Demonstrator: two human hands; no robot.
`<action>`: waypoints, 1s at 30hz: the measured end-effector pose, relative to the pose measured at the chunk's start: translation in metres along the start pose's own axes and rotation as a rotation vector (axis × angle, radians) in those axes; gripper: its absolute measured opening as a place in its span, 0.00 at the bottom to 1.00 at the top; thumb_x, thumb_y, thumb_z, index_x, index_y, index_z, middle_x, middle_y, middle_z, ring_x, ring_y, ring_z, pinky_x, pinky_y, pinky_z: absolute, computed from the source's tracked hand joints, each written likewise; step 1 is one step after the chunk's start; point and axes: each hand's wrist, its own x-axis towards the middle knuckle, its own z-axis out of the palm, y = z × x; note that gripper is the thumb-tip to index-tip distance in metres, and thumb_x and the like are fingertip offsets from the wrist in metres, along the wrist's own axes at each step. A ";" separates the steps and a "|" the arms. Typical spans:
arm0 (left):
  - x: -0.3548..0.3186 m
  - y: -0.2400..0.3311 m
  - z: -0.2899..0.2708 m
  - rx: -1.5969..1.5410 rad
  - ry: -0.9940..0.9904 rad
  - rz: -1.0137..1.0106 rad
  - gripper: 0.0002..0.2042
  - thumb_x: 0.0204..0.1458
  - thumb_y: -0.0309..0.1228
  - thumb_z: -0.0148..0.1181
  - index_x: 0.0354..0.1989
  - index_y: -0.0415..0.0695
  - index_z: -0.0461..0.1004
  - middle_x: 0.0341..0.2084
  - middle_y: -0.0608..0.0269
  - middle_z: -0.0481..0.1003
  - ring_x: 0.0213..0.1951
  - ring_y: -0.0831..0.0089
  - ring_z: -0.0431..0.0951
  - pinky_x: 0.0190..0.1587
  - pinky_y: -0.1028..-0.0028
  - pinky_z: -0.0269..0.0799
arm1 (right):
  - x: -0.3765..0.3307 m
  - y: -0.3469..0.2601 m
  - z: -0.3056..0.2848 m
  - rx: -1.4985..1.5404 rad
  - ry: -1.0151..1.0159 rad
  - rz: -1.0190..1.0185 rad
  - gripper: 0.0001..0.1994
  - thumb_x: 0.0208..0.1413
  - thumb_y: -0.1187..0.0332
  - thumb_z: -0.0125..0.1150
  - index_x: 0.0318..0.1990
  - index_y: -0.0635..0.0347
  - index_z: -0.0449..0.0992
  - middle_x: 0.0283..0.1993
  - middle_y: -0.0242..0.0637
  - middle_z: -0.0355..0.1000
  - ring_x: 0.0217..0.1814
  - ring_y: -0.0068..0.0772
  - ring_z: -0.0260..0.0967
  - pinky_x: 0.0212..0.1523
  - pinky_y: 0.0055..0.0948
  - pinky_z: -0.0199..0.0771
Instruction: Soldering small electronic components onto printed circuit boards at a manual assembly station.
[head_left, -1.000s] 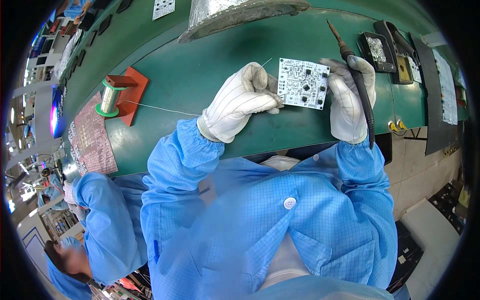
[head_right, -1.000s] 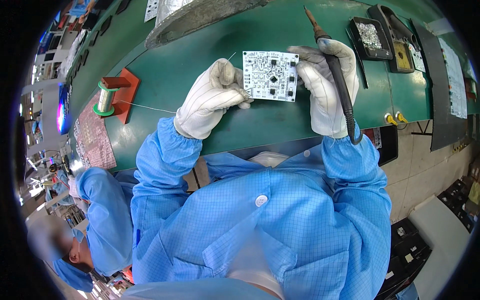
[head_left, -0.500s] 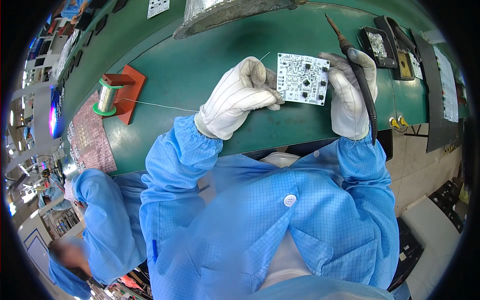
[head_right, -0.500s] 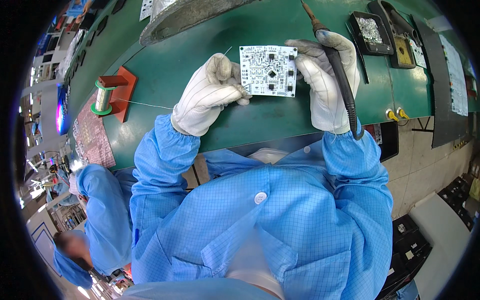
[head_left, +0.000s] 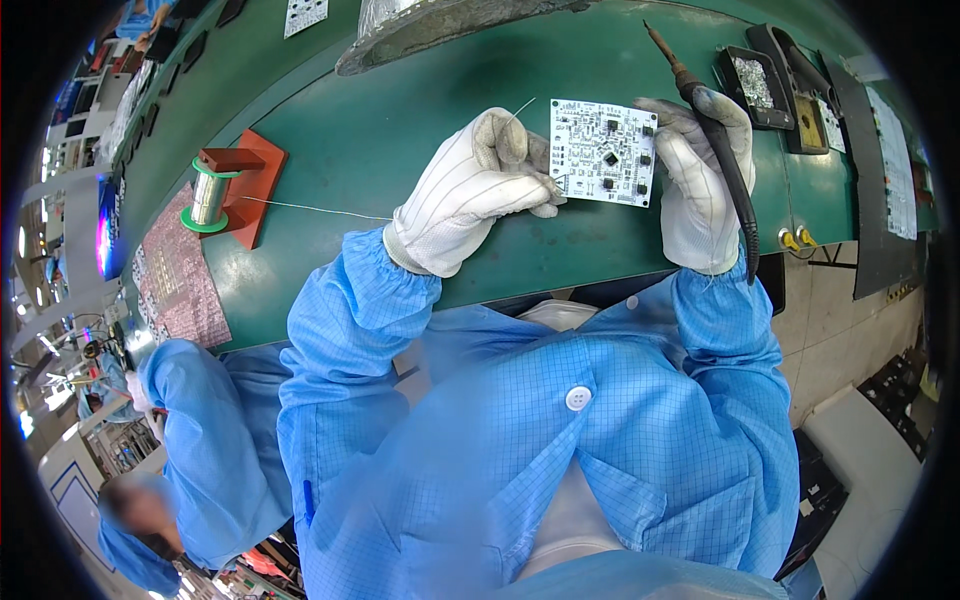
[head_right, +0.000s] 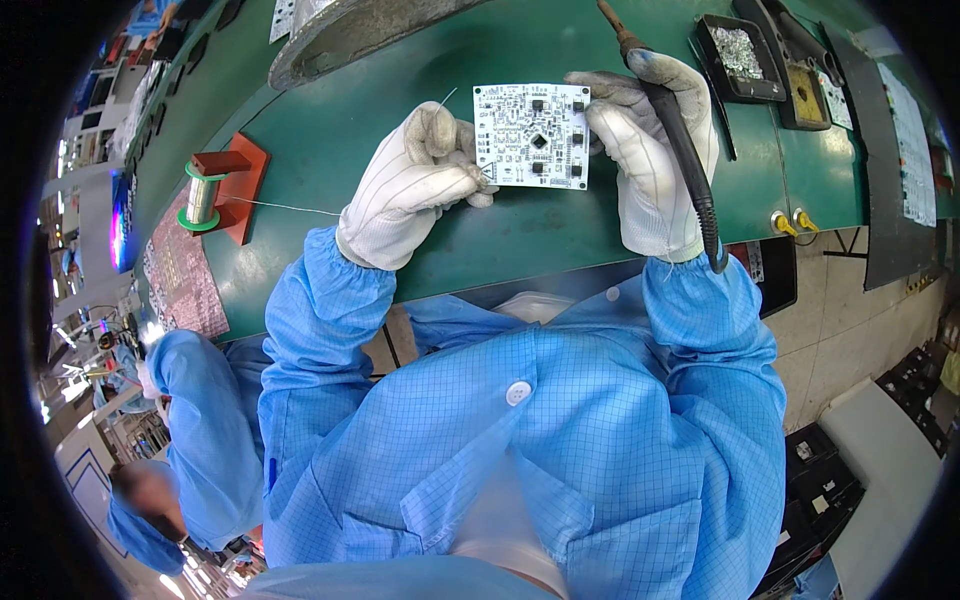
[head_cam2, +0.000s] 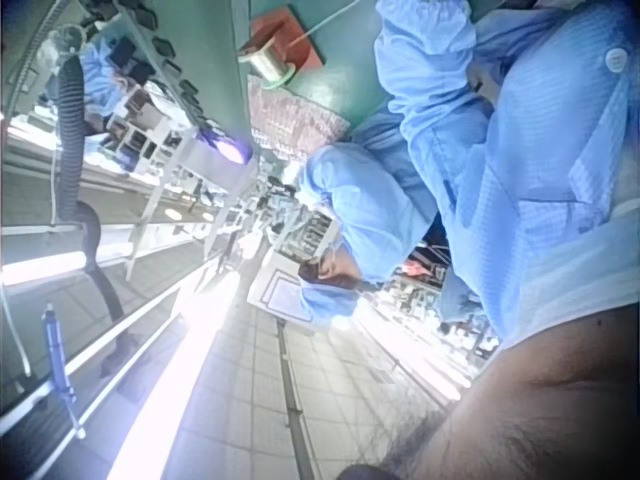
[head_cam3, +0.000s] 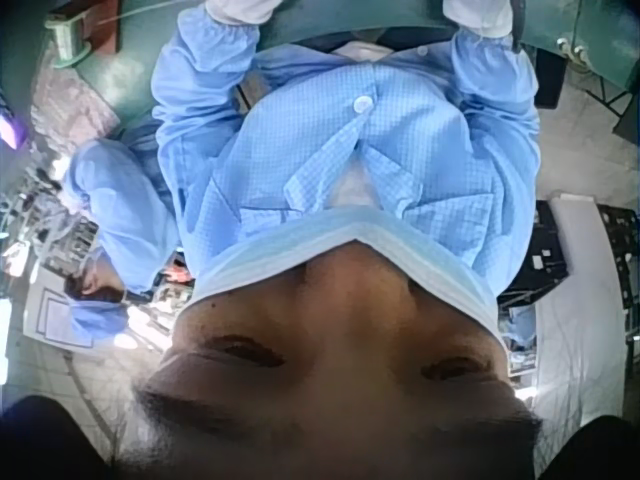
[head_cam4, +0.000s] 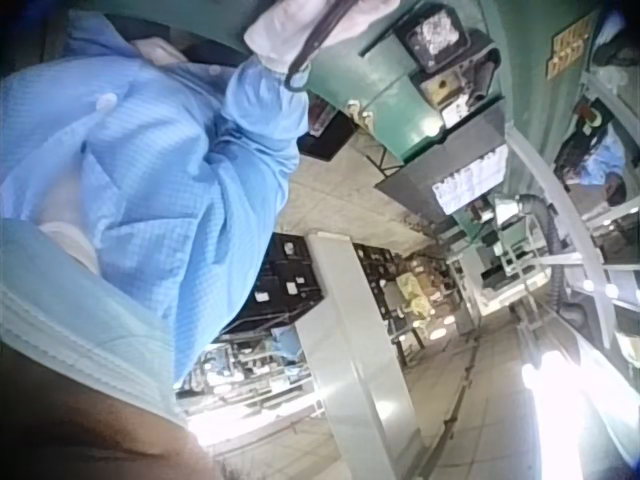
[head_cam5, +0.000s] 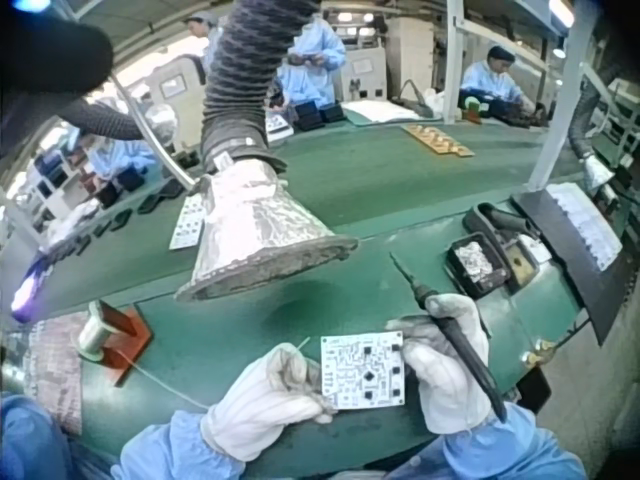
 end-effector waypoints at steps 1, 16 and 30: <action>0.000 0.000 0.000 -0.015 0.008 -0.021 0.19 0.51 0.26 0.67 0.34 0.48 0.56 0.37 0.51 0.75 0.36 0.68 0.78 0.39 0.73 0.75 | 0.000 0.000 0.000 0.015 -0.001 0.009 0.22 0.60 0.78 0.61 0.60 0.61 0.62 0.50 0.54 0.78 0.50 0.33 0.77 0.50 0.27 0.77; 0.000 -0.003 -0.001 -0.074 0.034 -0.042 0.20 0.50 0.29 0.69 0.36 0.47 0.57 0.39 0.52 0.75 0.38 0.69 0.77 0.40 0.71 0.76 | -0.002 0.001 -0.004 -0.048 -0.042 -0.001 0.22 0.63 0.78 0.55 0.63 0.61 0.60 0.54 0.57 0.75 0.54 0.40 0.77 0.55 0.36 0.78; -0.001 -0.002 -0.001 -0.072 0.040 -0.045 0.19 0.50 0.28 0.69 0.35 0.47 0.58 0.39 0.52 0.75 0.38 0.68 0.78 0.40 0.71 0.76 | 0.001 0.000 0.001 -0.057 0.008 0.015 0.22 0.61 0.77 0.60 0.60 0.61 0.62 0.50 0.52 0.78 0.47 0.30 0.78 0.39 0.23 0.79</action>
